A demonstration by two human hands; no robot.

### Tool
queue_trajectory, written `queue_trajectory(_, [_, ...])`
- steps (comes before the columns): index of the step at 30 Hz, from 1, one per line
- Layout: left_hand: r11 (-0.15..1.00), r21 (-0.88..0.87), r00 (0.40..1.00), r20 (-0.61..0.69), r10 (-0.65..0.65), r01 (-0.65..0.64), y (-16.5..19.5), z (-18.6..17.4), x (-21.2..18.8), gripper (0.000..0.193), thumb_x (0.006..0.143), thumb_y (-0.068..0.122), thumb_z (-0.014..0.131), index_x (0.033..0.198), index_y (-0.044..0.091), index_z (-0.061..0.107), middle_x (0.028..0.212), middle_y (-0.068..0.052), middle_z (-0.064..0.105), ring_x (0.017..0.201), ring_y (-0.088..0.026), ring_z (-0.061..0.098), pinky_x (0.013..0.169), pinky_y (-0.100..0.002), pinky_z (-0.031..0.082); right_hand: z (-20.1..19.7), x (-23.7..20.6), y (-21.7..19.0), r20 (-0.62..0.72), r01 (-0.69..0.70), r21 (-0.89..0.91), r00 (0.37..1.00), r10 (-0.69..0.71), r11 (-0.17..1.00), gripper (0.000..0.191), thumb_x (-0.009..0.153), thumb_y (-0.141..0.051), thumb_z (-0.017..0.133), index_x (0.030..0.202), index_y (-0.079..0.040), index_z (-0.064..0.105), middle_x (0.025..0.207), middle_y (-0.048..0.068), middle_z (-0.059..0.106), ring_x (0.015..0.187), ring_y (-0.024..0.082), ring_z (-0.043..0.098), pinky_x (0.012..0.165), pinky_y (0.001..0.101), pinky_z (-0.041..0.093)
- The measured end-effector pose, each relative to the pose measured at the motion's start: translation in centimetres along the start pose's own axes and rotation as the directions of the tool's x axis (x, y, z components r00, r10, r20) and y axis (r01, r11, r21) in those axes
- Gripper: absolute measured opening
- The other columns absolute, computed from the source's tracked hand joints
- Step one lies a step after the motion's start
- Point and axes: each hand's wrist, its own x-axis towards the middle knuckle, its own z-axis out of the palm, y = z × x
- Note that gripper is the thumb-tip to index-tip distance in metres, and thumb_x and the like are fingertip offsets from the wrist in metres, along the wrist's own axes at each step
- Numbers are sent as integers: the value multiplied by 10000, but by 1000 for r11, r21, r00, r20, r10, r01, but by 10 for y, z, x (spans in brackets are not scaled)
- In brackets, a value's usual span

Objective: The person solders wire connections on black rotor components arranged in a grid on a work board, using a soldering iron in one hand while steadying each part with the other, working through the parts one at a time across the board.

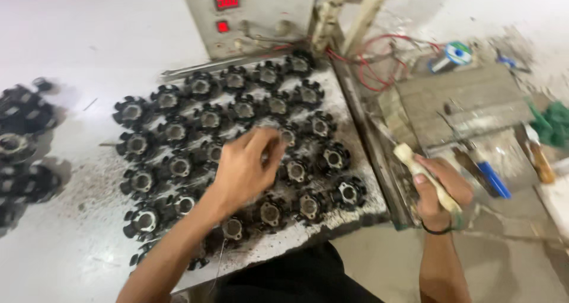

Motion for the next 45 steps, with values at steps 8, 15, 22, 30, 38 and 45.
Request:
queue_trajectory(8, [891,-375,917,385,-102,256,95,79,-125,130,864,98,771,958,38,705,810,-117,732,592,-227,715,514,-326,553,-110,-147,27,-479,-310,662,525,703,683,296,998,-175,593,1188,44,656,1063,168,707,893,246,680,803,333,542])
queue_trajectory(15, [872,-380,828,558,-51,310,103,90,-135,150,898,109,748,1013,23,706,826,-134,749,600,-260,712,517,-342,550,-110,-100,49,-152,-168,958,394,907,233,331,967,-254,605,1180,-1,581,1108,214,743,936,261,694,873,351,566])
queue_trajectory(22, [846,-481,874,484,38,229,102,94,-126,153,925,42,691,1072,4,685,852,-119,735,702,-269,742,611,-337,581,-90,-60,41,-234,-604,-116,788,569,789,378,875,-198,719,1191,9,720,1059,197,749,939,343,697,762,433,525])
queue_trajectory(30, [806,-527,800,588,117,269,110,92,-110,168,867,-29,694,1026,6,735,785,-131,692,674,-287,651,574,-380,514,-117,-31,88,-43,-190,-773,968,249,606,212,949,-166,741,1148,-95,741,1173,126,724,1060,333,677,959,435,555])
queue_trajectory(38, [873,-476,906,408,113,105,111,112,-106,131,895,-27,684,1022,3,685,883,-153,703,804,-335,696,705,-409,561,-163,-61,61,-116,-261,-838,943,311,478,242,948,-203,750,1127,-56,682,1082,147,640,877,384,650,701,489,520])
queue_trajectory(45, [716,-680,878,428,215,157,121,159,-90,132,917,-29,635,1044,3,655,1269,-203,671,1154,-396,653,912,-460,547,-92,-136,-77,-262,-416,-555,909,323,720,323,843,-85,829,1118,-50,664,1119,125,666,974,321,644,829,403,531])
